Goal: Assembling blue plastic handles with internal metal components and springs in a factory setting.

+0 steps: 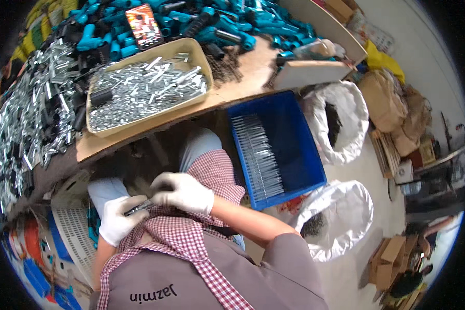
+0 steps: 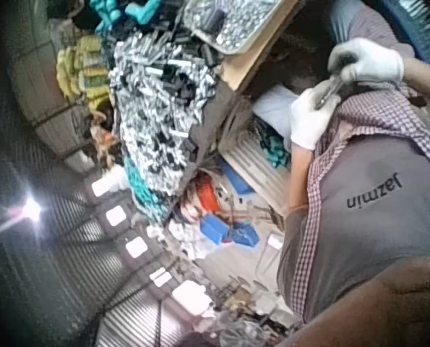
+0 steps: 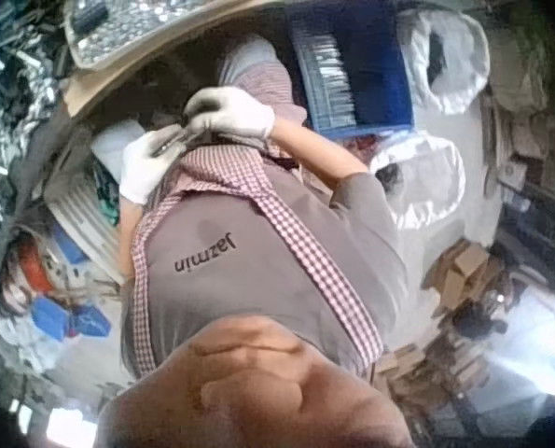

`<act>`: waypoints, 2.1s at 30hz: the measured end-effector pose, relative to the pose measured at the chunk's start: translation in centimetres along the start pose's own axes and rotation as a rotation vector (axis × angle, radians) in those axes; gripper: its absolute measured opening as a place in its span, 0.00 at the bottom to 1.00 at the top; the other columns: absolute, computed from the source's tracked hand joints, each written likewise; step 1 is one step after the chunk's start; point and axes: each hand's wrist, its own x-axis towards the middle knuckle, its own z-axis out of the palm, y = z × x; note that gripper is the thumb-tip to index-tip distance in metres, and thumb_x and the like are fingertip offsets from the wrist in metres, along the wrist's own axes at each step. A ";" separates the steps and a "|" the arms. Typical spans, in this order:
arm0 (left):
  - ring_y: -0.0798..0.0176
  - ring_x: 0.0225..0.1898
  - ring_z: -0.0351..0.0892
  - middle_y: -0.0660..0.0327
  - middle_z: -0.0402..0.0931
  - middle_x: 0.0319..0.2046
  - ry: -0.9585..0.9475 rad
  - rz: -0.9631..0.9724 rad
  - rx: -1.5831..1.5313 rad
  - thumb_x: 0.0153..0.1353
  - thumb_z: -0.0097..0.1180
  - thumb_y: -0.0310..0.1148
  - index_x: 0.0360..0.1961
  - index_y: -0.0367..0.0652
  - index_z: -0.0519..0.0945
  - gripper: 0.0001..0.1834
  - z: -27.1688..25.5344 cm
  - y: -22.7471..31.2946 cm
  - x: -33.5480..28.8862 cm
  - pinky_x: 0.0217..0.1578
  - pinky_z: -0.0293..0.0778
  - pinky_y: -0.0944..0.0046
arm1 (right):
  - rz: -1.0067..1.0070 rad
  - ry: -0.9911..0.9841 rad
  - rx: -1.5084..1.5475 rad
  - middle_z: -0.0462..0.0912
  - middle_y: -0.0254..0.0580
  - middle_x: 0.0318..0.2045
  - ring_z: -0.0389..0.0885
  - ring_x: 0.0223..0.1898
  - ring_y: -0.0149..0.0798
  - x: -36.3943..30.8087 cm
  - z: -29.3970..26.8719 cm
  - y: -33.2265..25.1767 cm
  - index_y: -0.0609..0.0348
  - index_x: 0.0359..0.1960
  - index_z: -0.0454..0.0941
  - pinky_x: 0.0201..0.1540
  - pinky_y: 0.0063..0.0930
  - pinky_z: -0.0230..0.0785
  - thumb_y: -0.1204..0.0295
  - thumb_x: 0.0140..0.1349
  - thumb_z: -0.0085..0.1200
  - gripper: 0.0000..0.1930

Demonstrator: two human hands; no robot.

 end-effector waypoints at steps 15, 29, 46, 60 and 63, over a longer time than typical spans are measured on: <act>0.65 0.39 0.83 0.53 0.85 0.38 0.272 -0.336 -0.518 0.54 0.62 0.22 0.45 0.29 0.82 0.16 1.5 -2.1 -1.1 0.44 0.77 0.66 | 0.540 0.253 -1.218 0.85 0.56 0.38 0.83 0.43 0.56 -6.3 -19.4 21.8 0.56 0.37 0.86 0.47 0.46 0.76 0.72 0.53 0.55 0.11; 0.74 0.29 0.78 0.59 0.83 0.30 0.321 -0.276 -0.600 0.57 0.62 0.27 0.52 0.29 0.81 0.22 1.1 -1.4 -1.0 0.29 0.73 0.73 | 0.549 0.272 -1.304 0.86 0.56 0.38 0.85 0.43 0.57 -6.8 -19.9 19.9 0.56 0.40 0.82 0.45 0.46 0.77 0.75 0.54 0.56 0.12; 0.69 0.34 0.78 0.60 0.80 0.35 0.602 -0.214 -0.524 0.60 0.68 0.44 0.63 0.33 0.71 0.36 -0.9 0.6 -1.5 0.38 0.76 0.68 | 0.195 -0.022 1.052 0.82 0.53 0.44 0.85 0.41 0.44 3.2 4.7 -1.9 0.65 0.48 0.73 0.45 0.36 0.81 0.78 0.60 0.63 0.16; 0.72 0.29 0.77 0.60 0.81 0.33 0.612 -0.381 -0.541 0.57 0.62 0.28 0.57 0.32 0.77 0.25 -2.7 0.3 -2.7 0.33 0.75 0.71 | 0.196 -0.133 0.511 0.84 0.46 0.37 0.85 0.34 0.34 2.7 5.2 -3.2 0.71 0.50 0.76 0.39 0.26 0.80 0.74 0.63 0.62 0.17; 0.69 0.33 0.79 0.58 0.82 0.35 0.625 -0.290 -0.420 0.55 0.63 0.28 0.57 0.30 0.77 0.27 -2.8 0.8 -2.7 0.38 0.76 0.70 | 0.261 -0.116 0.574 0.83 0.43 0.33 0.83 0.30 0.30 2.8 5.3 -3.2 0.72 0.49 0.77 0.34 0.22 0.77 0.75 0.64 0.59 0.15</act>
